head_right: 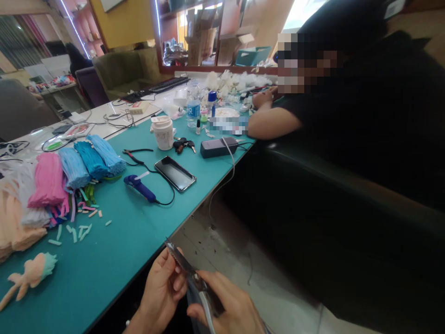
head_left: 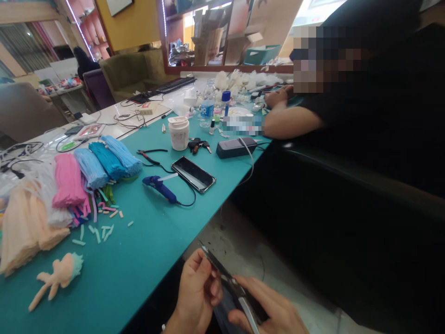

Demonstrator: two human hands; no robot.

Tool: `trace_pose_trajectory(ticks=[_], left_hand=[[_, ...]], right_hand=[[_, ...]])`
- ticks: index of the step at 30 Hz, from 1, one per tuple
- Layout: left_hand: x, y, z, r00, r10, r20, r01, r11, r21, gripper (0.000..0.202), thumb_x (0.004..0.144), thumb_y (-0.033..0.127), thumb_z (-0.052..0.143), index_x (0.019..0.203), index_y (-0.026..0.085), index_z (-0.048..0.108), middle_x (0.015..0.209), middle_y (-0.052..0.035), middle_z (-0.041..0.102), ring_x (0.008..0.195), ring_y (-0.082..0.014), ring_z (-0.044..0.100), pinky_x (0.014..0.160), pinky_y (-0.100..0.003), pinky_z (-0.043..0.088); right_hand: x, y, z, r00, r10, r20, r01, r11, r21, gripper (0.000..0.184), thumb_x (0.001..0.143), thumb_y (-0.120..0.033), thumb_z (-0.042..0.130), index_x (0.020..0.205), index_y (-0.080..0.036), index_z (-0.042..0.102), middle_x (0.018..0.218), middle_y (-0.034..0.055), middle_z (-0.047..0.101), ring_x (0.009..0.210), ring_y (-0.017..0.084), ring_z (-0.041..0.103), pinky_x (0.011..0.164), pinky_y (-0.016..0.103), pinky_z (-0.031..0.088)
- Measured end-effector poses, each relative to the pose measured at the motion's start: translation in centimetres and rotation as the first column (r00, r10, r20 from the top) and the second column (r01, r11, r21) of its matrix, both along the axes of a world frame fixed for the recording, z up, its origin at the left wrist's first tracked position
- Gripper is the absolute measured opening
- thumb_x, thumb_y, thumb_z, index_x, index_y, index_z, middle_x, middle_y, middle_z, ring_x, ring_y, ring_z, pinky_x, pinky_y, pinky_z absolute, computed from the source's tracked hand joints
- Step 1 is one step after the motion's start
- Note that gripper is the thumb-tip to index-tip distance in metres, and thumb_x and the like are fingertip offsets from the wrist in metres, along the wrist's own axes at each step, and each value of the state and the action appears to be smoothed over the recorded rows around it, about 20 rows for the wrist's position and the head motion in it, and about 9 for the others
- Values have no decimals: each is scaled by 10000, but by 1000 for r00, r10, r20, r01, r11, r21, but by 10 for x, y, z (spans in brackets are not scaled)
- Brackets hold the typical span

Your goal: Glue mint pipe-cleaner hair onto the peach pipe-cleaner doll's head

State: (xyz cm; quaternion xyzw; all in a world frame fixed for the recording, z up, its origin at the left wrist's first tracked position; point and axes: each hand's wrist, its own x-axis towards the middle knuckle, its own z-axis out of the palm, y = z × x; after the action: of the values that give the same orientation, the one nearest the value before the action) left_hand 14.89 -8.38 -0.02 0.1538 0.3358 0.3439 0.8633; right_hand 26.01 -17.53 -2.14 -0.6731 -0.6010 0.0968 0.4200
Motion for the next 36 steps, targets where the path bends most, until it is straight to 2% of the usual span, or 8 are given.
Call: trace_pose_trajectory(ticks=[6,15,21,25,28,32,34,36], left_hand=[[0,1,0,1000,-10,-12,10,1000,-15,525,508,496,856,626,161,471,470,84,450,318,-8,334,328,-135,137],[-1,1,-2,1000,-6,-5,6,1000,0,511,541,497,841,655,168,468,490,79,457,319,-10,333,329,-137,129],[-2,0,-3,998,-3,63,-4,994,107,522,522,545,830,658,164,499,480,74,459,319,-10,305,323,-147,140],[-1,-1,-4,1000,22,23,-23,996,83,486,541,468,852,653,173,483,421,99,383,321,-16,290,332,-146,138],[-1,-1,-3,999,45,-18,-44,998,54,485,556,463,846,648,176,467,426,101,378,326,-17,290,334,-148,134],[0,0,-1,999,22,-42,-21,999,25,494,559,492,834,657,170,473,480,90,418,334,-9,279,331,-151,135],[-1,1,1,999,7,-34,-7,1000,16,496,566,494,829,653,172,462,508,87,423,343,-9,282,330,-153,138],[-2,1,3,1000,-8,-16,8,1000,19,491,591,492,816,646,175,446,529,85,413,353,-11,284,330,-155,144]], right_hand=[[-1,2,5,1000,-13,20,13,1000,9,524,821,-687,474,966,-226,677,731,35,725,589,172,697,522,216,562],[1,2,0,999,-15,43,13,998,54,495,819,-663,508,954,-218,679,741,44,736,604,180,708,547,217,577],[3,0,-4,998,-15,53,13,999,45,456,823,-631,539,975,-224,676,734,37,730,589,178,703,548,224,577],[3,3,5,998,-24,66,21,999,50,473,831,-641,514,949,-216,684,702,38,725,560,171,697,516,215,572],[1,5,15,997,-12,70,7,998,59,455,849,-618,507,931,-209,688,678,36,720,541,166,693,503,208,568],[0,5,14,1000,-7,29,6,1000,25,416,841,-580,552,913,-196,695,710,50,739,569,178,707,538,211,574],[1,4,9,998,-48,-35,48,999,-3,472,811,-641,542,875,-203,703,675,39,736,539,181,697,505,213,561],[1,3,5,988,-84,-126,73,993,-95,556,795,-712,482,895,-215,708,662,27,732,536,186,691,487,221,550]])
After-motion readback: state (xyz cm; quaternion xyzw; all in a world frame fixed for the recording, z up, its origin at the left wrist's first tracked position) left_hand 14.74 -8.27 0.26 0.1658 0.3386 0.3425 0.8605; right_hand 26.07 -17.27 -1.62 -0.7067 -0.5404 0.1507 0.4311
